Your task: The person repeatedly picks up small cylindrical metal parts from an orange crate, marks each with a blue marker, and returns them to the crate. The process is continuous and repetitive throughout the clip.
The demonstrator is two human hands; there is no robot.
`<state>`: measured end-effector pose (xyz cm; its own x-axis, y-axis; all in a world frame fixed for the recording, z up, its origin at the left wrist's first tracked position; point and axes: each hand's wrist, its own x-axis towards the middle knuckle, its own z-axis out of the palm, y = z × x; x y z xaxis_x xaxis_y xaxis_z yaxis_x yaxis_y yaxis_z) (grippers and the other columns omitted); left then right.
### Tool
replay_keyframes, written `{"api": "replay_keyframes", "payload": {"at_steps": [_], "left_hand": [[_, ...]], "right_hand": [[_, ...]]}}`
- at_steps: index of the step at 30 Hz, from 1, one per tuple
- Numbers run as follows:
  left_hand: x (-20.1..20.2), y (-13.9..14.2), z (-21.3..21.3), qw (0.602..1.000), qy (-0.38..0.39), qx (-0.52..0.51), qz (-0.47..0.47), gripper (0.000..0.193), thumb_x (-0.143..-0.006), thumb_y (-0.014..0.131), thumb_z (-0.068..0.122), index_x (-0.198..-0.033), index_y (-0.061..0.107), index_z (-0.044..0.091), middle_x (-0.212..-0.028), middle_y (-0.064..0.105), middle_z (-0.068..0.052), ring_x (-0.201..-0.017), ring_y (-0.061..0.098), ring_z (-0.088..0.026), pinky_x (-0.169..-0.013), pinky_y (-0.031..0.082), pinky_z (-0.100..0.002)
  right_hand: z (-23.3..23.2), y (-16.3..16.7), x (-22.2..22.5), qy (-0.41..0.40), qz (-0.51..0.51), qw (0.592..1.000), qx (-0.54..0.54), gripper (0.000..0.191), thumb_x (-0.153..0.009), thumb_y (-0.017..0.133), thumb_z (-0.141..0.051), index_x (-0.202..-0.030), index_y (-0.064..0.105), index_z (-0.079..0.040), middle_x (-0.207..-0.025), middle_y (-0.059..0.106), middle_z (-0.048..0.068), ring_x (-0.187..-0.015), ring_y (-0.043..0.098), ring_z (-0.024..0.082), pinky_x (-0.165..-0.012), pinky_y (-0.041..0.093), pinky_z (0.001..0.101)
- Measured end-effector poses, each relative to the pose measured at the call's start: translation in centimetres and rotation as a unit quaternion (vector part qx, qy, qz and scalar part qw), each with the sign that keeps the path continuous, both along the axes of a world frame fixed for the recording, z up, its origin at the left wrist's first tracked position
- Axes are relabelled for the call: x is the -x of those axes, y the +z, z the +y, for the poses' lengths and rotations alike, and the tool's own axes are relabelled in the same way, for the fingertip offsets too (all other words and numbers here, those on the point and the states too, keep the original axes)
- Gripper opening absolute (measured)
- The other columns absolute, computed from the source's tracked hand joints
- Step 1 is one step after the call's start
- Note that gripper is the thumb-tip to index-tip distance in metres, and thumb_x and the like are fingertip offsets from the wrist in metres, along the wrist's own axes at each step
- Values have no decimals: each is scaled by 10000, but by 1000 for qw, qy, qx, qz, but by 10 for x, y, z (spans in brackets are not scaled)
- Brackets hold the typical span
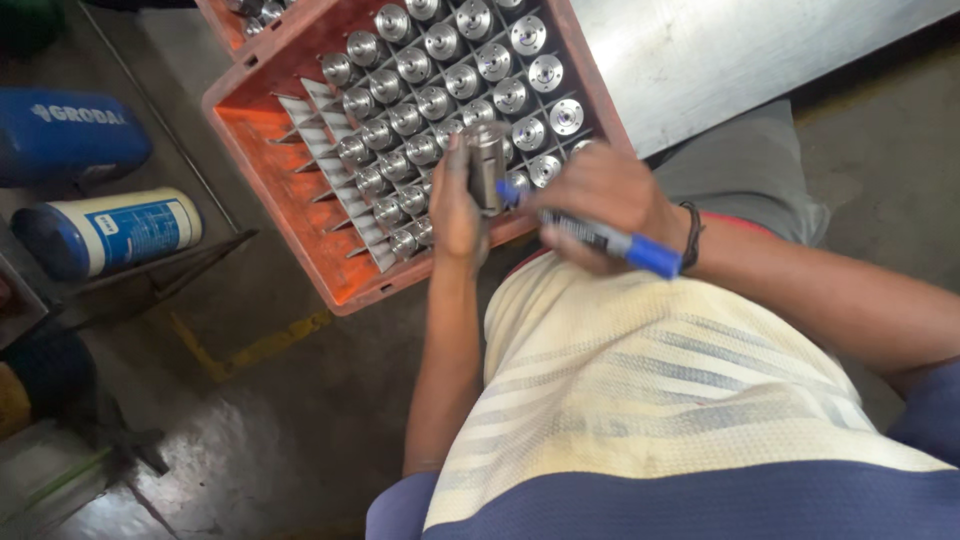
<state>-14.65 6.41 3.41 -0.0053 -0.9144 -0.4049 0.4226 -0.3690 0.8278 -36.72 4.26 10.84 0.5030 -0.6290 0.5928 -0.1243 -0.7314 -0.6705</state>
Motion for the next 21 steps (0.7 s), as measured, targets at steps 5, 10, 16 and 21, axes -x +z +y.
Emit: {"api": "replay_keyframes", "payload": {"at_steps": [5, 10, 16, 21], "left_hand": [[11, -13, -2, 991, 125, -41, -16, 495, -1146, 462, 376, -1383, 576, -43, -1243, 687, -81, -1060, 683, -100, -957, 560, -242], [10, 1, -4, 998, 68, -2, 12, 343, -1042, 608, 305, -1281, 543, 68, -1018, 616, -95, -755, 631, -164, -615, 531, -310], [5, 29, -5, 998, 22, -18, -48, 326, -969, 625, 281, -1197, 556, 58, -883, 686, -129, -702, 668, -203, -616, 565, -332], [-19, 70, 1, 621, -156, 286, -713, 451, -729, 882, 353, -1037, 717, 68, -1032, 719, -225, -852, 724, -336, -748, 579, -391]], "right_hand": [[11, -3, -2, 38, 15, 999, -36, 146, -946, 679, -146, -1026, 697, -25, -892, 706, 112, -775, 657, 243, -720, 524, 373], [12, -5, -6, 5, -25, 997, -73, 181, -966, 662, -161, -1083, 682, -25, -956, 724, 129, -800, 675, 231, -727, 547, 365], [17, -16, 2, -6, -11, 998, -61, 200, -974, 664, -174, -1102, 692, -23, -947, 723, 120, -820, 686, 241, -742, 547, 382], [-18, -33, 91, -384, -20, 922, -37, 202, -967, 671, -169, -1102, 697, -21, -938, 720, 113, -816, 677, 238, -740, 537, 381]]}}
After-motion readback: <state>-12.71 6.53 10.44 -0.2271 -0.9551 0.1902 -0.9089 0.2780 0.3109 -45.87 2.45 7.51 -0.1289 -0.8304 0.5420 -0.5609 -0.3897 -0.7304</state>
